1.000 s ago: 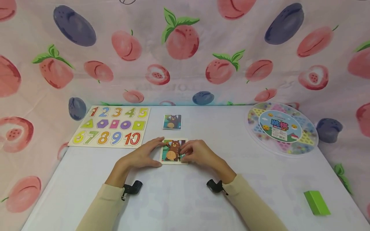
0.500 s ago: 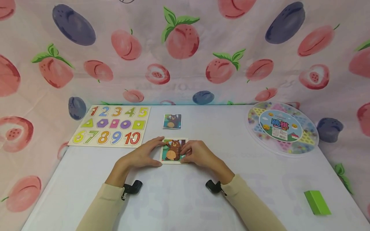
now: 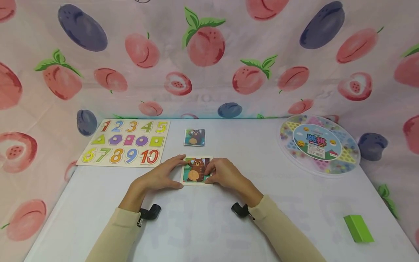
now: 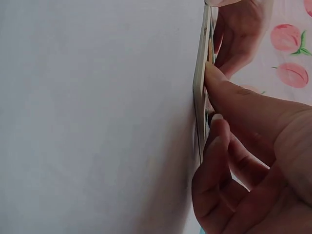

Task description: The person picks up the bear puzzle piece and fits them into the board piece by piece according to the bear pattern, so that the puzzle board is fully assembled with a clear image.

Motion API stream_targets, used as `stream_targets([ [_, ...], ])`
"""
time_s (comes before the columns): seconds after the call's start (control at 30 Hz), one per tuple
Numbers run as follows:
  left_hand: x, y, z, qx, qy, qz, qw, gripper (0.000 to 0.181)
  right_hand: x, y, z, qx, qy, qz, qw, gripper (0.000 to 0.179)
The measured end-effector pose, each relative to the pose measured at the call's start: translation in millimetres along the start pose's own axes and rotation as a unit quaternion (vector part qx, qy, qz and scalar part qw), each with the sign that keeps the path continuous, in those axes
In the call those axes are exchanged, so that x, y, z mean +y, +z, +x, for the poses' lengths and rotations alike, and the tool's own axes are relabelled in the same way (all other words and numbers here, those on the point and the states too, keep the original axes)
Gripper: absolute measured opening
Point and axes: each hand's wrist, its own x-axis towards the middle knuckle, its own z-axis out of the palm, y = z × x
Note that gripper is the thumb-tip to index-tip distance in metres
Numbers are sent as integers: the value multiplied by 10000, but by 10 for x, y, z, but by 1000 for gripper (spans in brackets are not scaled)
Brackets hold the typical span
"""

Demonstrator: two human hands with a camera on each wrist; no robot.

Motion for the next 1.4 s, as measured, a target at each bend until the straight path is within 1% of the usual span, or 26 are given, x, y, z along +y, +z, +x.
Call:
stream_targets([
  [0.23, -2, 6, -2, 16, -5, 6, 10000, 78, 20, 2, 8, -60, 103, 136, 9998, 13],
  [0.37, 5, 12, -5, 9, 10, -67, 10000, 78, 36, 11, -6, -112, 188, 239, 9995, 14],
  [0.47, 8, 15, -5, 3, 13, -99, 10000, 77, 48, 15, -24, -137, 173, 293, 9993, 16],
  [0.67, -6, 12, -1, 16, 81, -36, 10000, 77, 66, 20, -61, -163, 22, 261, 9995, 20],
  [0.83, 7, 11, -21, 42, 87, 0, 10000, 78, 67, 22, -95, -234, 23, 209, 9995, 29],
  [0.97, 4, 10, -27, 66, 70, 29, 9999, 79, 67, 17, -118, -308, -112, 202, 9993, 33],
  [1.1, -16, 16, -27, 97, 70, 133, 9998, 78, 93, -5, -148, -396, -302, 356, 9981, 34],
  [1.27, -37, 36, -39, 150, 75, 227, 9996, 78, 133, -61, -211, -434, -420, 746, 9954, 39],
  [1.4, -28, 37, -65, 203, 159, 183, 9995, 83, 133, -105, -258, -360, -356, 878, 9949, 45],
])
